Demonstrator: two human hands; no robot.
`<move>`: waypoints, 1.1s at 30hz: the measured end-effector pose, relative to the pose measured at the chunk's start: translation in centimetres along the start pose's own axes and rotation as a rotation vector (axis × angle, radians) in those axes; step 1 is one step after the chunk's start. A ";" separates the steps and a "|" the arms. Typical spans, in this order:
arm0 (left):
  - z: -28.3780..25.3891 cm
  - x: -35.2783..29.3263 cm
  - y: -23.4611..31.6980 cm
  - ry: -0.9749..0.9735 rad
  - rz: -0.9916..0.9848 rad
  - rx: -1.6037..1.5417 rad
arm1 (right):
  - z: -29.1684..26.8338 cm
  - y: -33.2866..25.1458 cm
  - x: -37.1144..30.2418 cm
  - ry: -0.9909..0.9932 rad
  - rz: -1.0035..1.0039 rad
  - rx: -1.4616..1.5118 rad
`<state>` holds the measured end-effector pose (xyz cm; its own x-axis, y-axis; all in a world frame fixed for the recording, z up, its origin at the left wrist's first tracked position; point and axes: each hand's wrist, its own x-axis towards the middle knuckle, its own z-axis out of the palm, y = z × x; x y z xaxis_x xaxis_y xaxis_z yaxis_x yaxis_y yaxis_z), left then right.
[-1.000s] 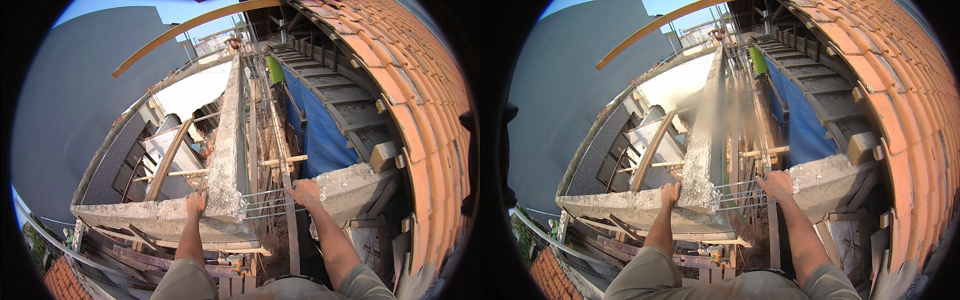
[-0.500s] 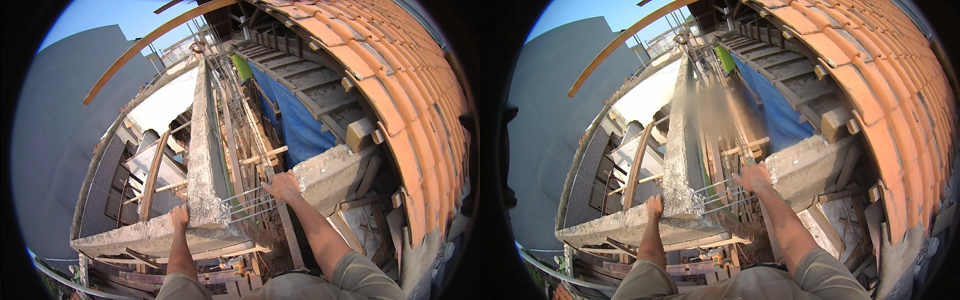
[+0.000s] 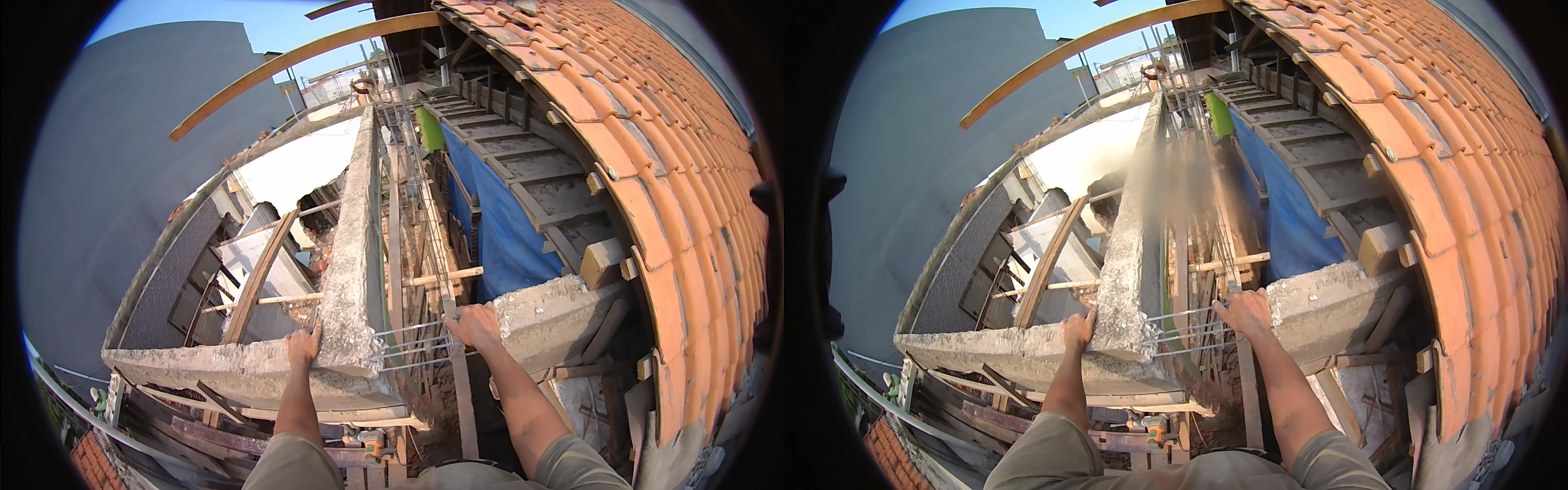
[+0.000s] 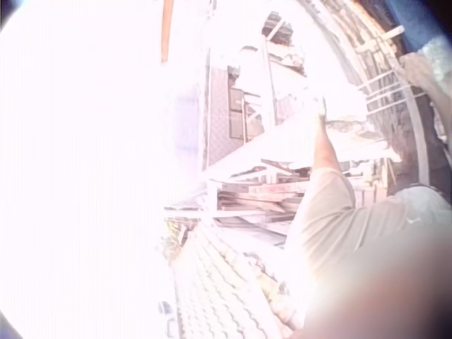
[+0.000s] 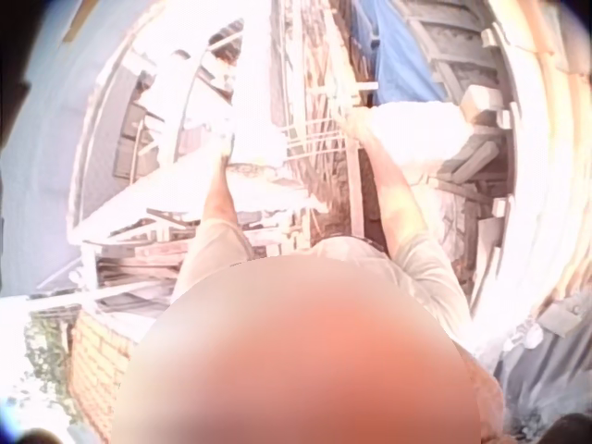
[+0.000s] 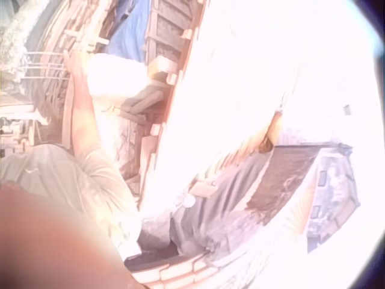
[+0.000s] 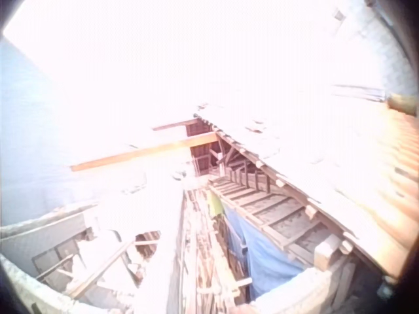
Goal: The person lifts and positions a metal roof truss onto a partially built roof structure. They repeatedly adjust the truss with both hands to align it with the existing framework and adjacent tiles.
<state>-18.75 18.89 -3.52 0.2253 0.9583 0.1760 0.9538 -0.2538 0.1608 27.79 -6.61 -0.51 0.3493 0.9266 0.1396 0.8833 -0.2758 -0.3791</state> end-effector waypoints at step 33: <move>-2.0 -1.3 1.8 -0.010 -0.045 -0.089 | 0.2 -0.4 0.5 -0.023 0.028 -0.087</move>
<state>-17.77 16.89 -1.48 0.1853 0.9700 0.1573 0.9415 -0.2210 0.2543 27.55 -5.99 -0.48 0.3682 0.9234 0.1084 0.8974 -0.3225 -0.3011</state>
